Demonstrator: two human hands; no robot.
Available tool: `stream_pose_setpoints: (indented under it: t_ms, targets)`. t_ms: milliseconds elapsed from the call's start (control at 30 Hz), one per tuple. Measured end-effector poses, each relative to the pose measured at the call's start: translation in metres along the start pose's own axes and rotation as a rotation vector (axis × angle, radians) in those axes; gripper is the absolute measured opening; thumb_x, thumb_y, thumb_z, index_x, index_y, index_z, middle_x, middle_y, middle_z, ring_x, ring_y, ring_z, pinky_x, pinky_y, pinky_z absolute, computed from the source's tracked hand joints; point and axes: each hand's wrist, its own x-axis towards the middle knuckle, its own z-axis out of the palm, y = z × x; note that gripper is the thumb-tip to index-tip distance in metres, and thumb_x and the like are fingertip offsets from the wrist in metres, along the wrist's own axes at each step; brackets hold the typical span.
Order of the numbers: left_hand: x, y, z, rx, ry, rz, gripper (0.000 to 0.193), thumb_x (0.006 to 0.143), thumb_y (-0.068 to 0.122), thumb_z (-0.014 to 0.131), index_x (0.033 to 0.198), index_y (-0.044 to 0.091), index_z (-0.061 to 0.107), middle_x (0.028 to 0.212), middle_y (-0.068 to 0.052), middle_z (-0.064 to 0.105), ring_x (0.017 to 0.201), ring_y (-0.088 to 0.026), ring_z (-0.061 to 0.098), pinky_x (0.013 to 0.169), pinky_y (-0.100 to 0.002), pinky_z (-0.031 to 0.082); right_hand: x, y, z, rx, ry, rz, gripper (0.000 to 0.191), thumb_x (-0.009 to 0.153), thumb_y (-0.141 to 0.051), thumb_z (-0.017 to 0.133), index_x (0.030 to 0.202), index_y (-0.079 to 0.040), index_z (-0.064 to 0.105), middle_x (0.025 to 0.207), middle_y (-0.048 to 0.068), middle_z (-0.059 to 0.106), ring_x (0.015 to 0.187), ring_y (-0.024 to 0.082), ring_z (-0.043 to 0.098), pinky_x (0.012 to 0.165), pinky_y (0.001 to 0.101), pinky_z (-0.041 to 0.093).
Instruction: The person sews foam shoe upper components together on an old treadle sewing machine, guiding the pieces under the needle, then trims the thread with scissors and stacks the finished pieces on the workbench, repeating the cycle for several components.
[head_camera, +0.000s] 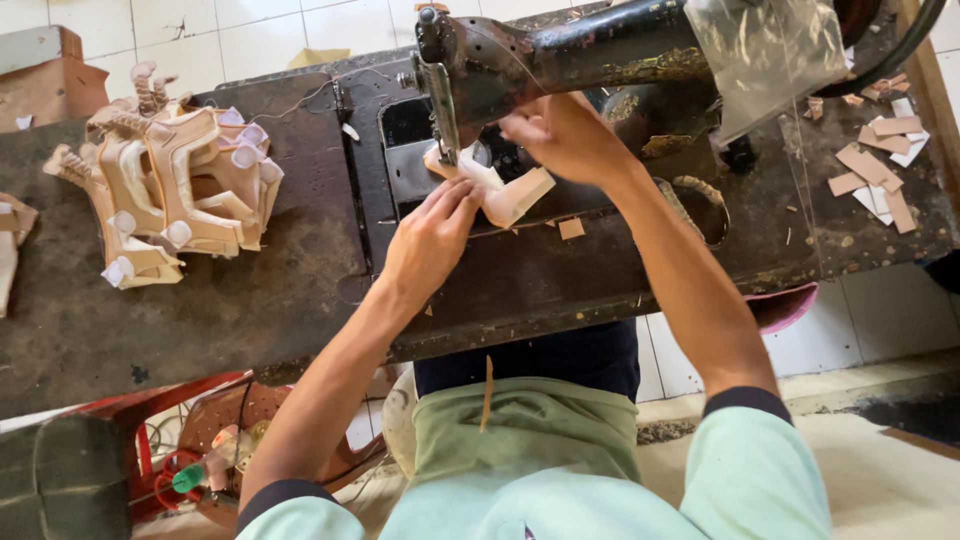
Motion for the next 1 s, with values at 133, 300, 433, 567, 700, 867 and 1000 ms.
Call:
stream_pose_setpoints:
  t_ms: [133,300,433,567,700,867,1000]
  targets:
    - [0.001,-0.008,-0.009,-0.085,-0.022,0.002,0.026,0.090,-0.003,0.066,0.116,0.000,0.067,0.122,-0.014,0.070,0.115,-0.030,0.070,0.097,-0.037,0.059,-0.031,-0.020,-0.006,-0.093,0.119,-0.040,0.029,0.109,-0.031,0.068,0.106,-0.003,0.069,0.091,0.008,0.071,0.079,0.016,0.074,0.063,0.0243,0.059]
    - [-0.001,-0.020,-0.018,-0.250,0.005,-0.040,0.023,0.095,0.000,0.071,0.117,0.001,0.069,0.123,-0.017,0.071,0.108,-0.035,0.072,0.091,-0.040,0.061,-0.070,-0.060,-0.007,-0.789,-0.148,-0.073,0.035,0.100,-0.053,0.064,0.101,-0.019,0.072,0.093,-0.001,0.069,0.086,0.016,0.071,0.081,0.0298,0.058]
    - [0.001,-0.024,-0.023,-0.301,-0.017,-0.093,0.020,0.095,0.001,0.071,0.115,0.004,0.070,0.122,-0.016,0.072,0.105,-0.035,0.072,0.089,-0.039,0.061,-0.070,-0.072,0.003,-0.626,0.162,-0.633,0.029,0.094,-0.030,0.078,0.114,-0.010,0.070,0.113,0.004,0.066,0.114,0.024,0.066,0.091,0.0376,0.057]
    - [0.007,-0.025,-0.034,-0.299,-0.039,-0.072,0.020,0.095,0.002,0.071,0.114,0.004,0.069,0.123,-0.014,0.072,0.108,-0.034,0.072,0.091,-0.039,0.061,-0.065,-0.067,0.009,-0.647,0.077,-0.646,0.025,0.087,-0.017,0.074,0.111,-0.015,0.072,0.112,0.001,0.066,0.120,0.024,0.065,0.098,0.0381,0.057]
    - [0.004,-0.007,-0.040,-0.353,-0.029,-0.087,0.032,0.084,0.000,0.069,0.116,0.000,0.067,0.124,-0.018,0.069,0.116,-0.037,0.066,0.099,-0.044,0.055,-0.066,-0.062,0.014,-0.573,0.000,-0.631,0.020,0.091,-0.016,0.073,0.110,-0.011,0.070,0.115,0.002,0.067,0.112,0.023,0.065,0.096,0.0384,0.055]
    - [-0.006,0.023,-0.033,-0.256,0.059,-0.070,0.024,0.092,0.007,0.077,0.113,0.000,0.066,0.125,-0.016,0.067,0.125,-0.037,0.063,0.104,-0.042,0.054,-0.070,-0.058,0.015,-0.537,-0.011,-0.656,0.031,0.086,-0.011,0.072,0.117,-0.006,0.069,0.114,0.003,0.066,0.110,0.022,0.067,0.095,0.0364,0.055]
    - [-0.009,0.028,-0.028,-0.198,0.102,-0.056,0.021,0.091,0.003,0.076,0.109,0.000,0.067,0.118,-0.016,0.065,0.118,-0.036,0.064,0.099,-0.041,0.055,-0.072,-0.055,0.014,-0.457,0.026,-0.570,0.023,0.087,-0.009,0.076,0.108,-0.006,0.068,0.109,0.006,0.064,0.102,0.025,0.065,0.091,0.0380,0.054]
